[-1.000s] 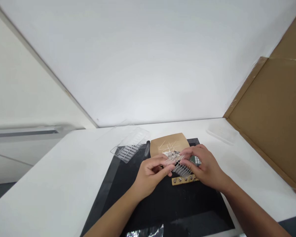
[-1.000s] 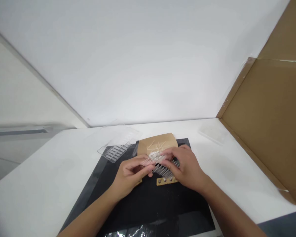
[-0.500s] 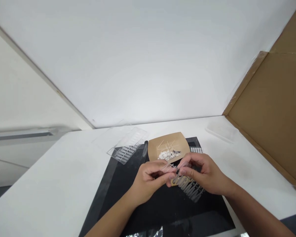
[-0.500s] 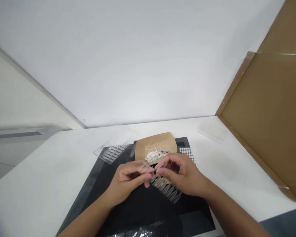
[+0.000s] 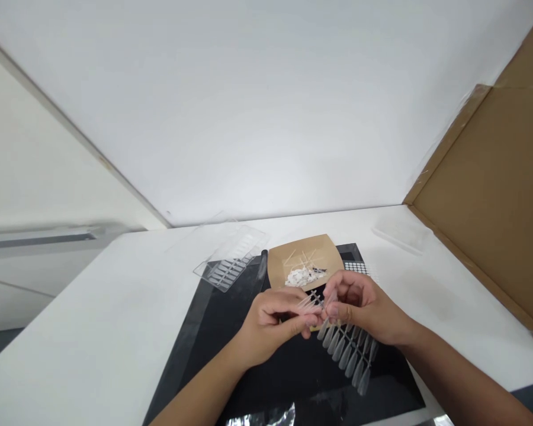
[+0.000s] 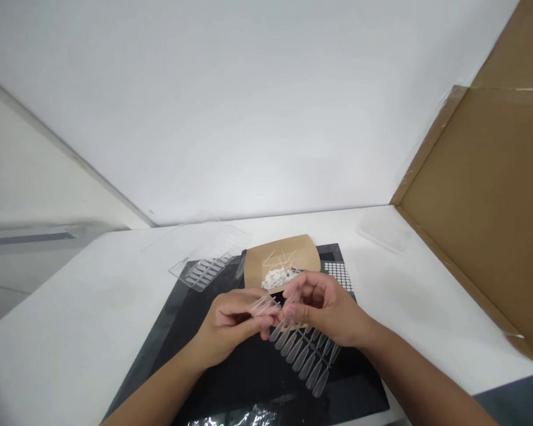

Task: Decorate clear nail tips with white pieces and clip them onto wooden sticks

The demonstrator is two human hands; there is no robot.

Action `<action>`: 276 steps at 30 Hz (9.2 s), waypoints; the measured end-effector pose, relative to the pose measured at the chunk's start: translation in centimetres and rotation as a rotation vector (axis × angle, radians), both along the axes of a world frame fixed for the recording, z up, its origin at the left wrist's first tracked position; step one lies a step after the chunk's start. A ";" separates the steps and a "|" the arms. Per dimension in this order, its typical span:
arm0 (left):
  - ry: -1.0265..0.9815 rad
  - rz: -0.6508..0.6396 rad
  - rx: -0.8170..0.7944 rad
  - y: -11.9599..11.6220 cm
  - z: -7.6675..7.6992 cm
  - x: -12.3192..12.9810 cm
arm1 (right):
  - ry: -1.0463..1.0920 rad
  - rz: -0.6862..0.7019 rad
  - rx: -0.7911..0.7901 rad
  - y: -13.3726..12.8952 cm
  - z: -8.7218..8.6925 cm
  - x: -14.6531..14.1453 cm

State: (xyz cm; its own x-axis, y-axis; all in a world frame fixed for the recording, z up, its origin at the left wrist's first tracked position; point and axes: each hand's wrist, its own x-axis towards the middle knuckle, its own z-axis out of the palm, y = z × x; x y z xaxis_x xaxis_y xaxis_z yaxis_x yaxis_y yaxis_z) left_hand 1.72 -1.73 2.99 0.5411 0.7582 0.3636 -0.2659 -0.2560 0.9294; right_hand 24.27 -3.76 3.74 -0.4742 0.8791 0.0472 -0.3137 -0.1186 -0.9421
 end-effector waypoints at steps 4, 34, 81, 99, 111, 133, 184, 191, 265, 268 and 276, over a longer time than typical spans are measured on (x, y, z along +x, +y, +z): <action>0.003 -0.036 0.072 0.0 0.0 0.1 | 0.024 0.115 -0.127 0.3 -1.0 0.0; 0.038 0.041 0.049 0.8 -0.9 -1.5 | -0.011 0.037 -0.141 0.5 -1.1 0.4; -0.141 -0.019 -0.024 0.4 -0.9 -0.4 | 0.101 0.220 -0.279 0.1 -2.2 -0.6; -0.101 0.125 -0.096 0.6 -1.3 -0.3 | 0.004 0.069 -0.123 0.1 -1.8 0.6; -0.021 0.305 0.022 0.4 -0.7 -0.1 | -0.157 -0.145 0.179 -0.2 -0.6 0.3; -0.054 0.155 0.012 0.4 -1.0 -0.2 | -0.392 -0.235 0.363 -0.6 -0.8 -0.2; 0.570 -0.292 0.547 0.0 0.2 -0.5 | -0.196 -0.506 0.225 0.7 -0.8 0.4; 0.610 -0.298 0.605 -0.1 -0.5 -0.4 | -0.208 -0.473 0.229 0.6 -1.0 0.3; 0.230 0.268 0.499 0.5 -0.8 -0.6 | -0.476 -0.539 0.474 -0.9 -2.8 -1.4; 0.221 0.275 0.509 0.3 -0.8 -0.6 | -0.484 -0.520 0.514 -0.9 -2.7 -1.3; 0.209 0.287 0.516 0.0 -0.5 -0.4 | -0.480 -0.515 0.546 -1.0 -2.0 -1.4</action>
State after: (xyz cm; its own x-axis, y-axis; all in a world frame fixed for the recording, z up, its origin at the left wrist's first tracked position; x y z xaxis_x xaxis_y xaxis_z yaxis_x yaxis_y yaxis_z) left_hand 1.30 -1.75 2.49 0.4409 0.6393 0.6300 0.0544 -0.7197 0.6922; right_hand 22.87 -4.72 1.71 -0.1029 0.9019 0.4195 0.2392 0.4318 -0.8697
